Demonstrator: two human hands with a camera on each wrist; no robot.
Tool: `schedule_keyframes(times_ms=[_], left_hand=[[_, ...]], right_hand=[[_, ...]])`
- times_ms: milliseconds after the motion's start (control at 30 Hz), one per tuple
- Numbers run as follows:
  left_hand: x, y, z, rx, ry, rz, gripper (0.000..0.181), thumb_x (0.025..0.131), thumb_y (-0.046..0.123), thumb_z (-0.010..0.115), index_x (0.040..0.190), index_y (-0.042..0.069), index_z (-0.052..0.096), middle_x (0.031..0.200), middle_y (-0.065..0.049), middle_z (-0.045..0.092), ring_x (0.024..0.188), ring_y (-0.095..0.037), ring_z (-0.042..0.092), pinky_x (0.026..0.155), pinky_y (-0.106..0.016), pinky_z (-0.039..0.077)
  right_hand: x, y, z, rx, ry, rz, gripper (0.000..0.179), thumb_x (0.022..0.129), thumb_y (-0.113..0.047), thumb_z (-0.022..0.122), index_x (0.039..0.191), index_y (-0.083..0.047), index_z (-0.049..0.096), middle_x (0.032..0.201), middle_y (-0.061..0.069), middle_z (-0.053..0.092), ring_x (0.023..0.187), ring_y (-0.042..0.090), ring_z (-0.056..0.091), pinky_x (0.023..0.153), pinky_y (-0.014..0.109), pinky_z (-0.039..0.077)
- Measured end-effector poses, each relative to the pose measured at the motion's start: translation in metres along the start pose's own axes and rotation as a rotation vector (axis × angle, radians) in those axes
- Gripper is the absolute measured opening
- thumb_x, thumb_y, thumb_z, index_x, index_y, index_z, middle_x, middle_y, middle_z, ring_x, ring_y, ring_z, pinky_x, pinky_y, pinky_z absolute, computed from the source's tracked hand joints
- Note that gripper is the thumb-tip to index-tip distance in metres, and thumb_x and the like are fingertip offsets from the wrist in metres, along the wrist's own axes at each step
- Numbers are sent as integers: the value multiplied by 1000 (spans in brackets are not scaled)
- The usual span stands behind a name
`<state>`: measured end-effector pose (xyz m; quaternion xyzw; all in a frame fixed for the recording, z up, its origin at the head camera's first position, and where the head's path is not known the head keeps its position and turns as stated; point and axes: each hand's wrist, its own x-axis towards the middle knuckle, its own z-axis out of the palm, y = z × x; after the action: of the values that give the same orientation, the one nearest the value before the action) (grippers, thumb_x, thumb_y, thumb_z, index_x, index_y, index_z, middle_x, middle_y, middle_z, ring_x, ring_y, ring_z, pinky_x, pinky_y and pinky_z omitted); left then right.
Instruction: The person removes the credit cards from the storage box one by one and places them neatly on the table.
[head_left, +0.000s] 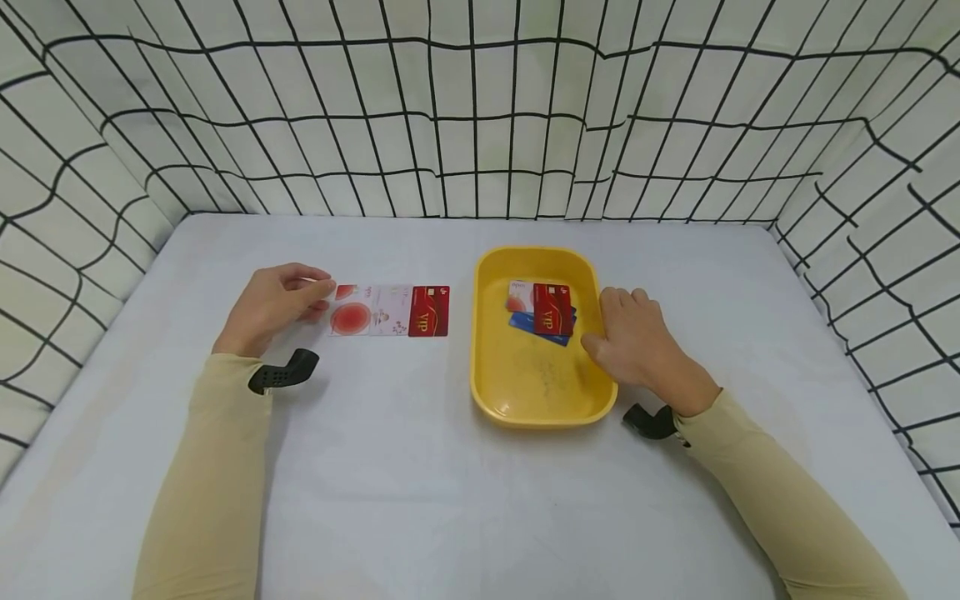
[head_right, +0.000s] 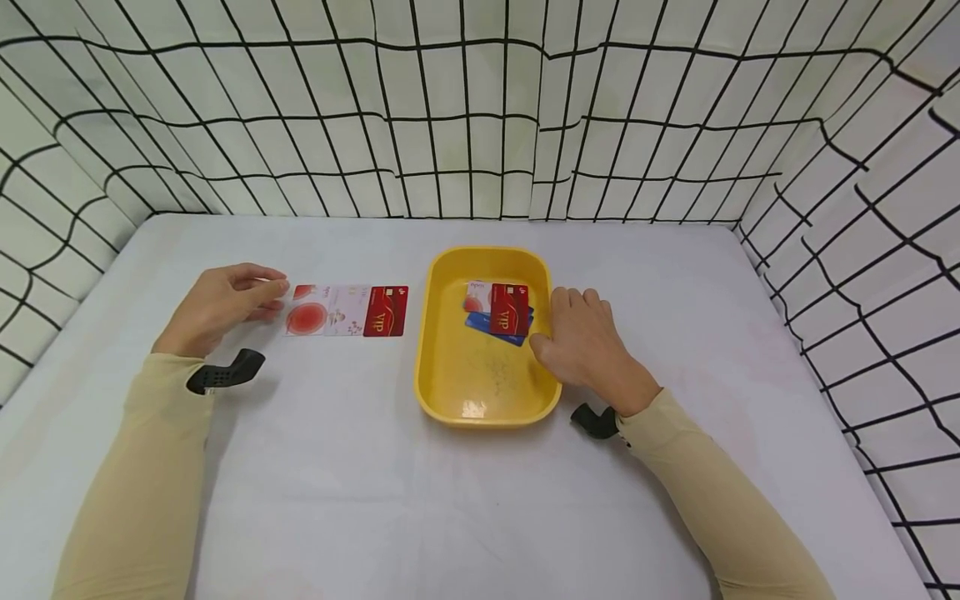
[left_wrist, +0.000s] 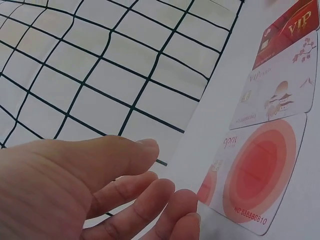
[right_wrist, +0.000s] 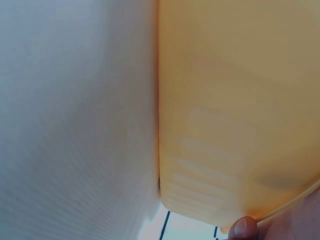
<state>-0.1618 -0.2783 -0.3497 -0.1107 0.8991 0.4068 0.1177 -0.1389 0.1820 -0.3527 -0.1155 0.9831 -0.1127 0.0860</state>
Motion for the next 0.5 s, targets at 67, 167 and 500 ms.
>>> schedule_keyframes(times_ms=[67,167,500], left_hand=[[0,3,1,-7,-1,5,64,99,58,58,144,12,54,136,-17,64,101,-16,71,104,-37,51],[-1,7,2,-18,-8,12,64,99,57,59,144,12,54,138,-16,63,103,-19,71,107,-41,51],[-9,22,3,-14,-23,44,67,97,62,58,144,15,53,138,-14,63,114,-31,69,113,-52,45]], right_hand=[[0,1,0,-1,3,0,39,90,-28,49,116,2,48,96,14,50,95,32,40,80,41,30],[0,2,0,-1,0,2,40,90,-29,49,117,2,49,97,14,50,96,32,40,81,42,31],[1,0,-1,8,-8,15,43,91,-30,51,120,2,48,102,15,52,100,33,41,84,43,33]])
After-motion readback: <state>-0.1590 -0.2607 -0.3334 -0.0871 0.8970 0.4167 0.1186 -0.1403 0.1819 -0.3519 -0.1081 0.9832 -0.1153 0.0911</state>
